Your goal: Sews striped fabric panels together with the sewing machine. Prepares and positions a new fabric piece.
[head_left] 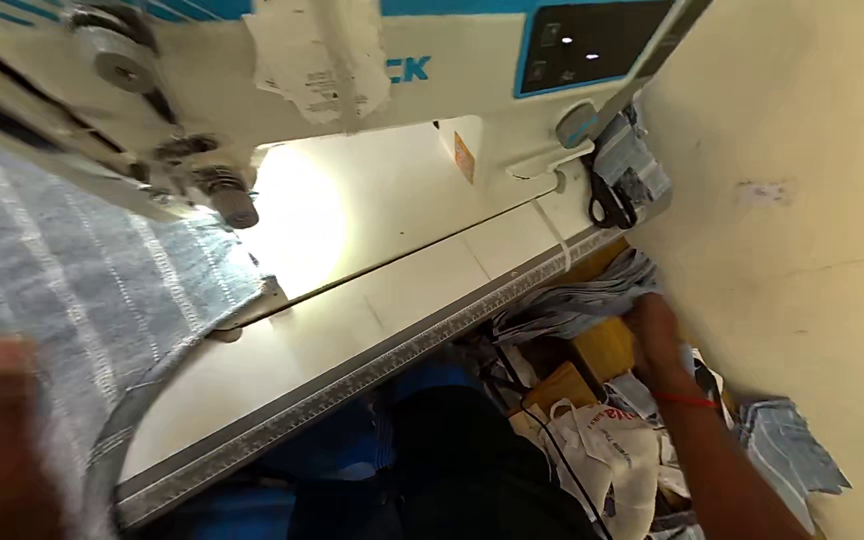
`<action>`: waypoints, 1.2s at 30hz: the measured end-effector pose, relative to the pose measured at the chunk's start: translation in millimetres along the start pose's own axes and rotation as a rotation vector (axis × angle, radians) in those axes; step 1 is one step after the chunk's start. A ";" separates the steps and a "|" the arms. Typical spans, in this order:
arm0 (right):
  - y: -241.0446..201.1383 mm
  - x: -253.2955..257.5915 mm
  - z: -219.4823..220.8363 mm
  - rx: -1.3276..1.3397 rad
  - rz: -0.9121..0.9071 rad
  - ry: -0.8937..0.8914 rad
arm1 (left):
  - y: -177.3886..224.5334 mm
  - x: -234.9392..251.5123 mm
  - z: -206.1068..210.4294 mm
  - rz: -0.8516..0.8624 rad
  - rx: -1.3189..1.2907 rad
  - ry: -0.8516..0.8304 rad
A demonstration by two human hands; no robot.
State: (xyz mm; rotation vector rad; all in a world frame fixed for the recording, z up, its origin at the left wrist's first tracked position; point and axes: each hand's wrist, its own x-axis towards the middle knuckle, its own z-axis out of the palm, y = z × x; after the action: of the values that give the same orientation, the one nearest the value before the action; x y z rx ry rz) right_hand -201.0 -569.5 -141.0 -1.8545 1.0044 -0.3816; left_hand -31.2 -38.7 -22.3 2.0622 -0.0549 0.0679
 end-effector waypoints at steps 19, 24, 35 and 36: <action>-259.1 -169.9 237.9 0.046 -0.677 -1.256 | -23.3 -29.5 -189.9 -0.007 0.832 0.084; -242.3 -193.9 255.8 -0.062 -0.870 -1.185 | -1.6 -38.5 -56.2 0.219 0.495 -0.031; -233.7 -123.5 311.5 -0.419 -0.695 -0.551 | -5.2 95.6 17.2 0.029 0.191 -0.316; -230.0 -126.0 316.0 -0.454 -0.722 -0.504 | -13.2 104.6 28.8 -0.003 0.249 -0.338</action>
State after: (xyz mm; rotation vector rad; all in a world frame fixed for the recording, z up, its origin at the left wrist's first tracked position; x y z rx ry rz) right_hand 30.7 -236.0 -80.1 -2.5283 0.0457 -0.0796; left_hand 74.8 -58.9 -40.0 2.3027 -0.2631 -0.2893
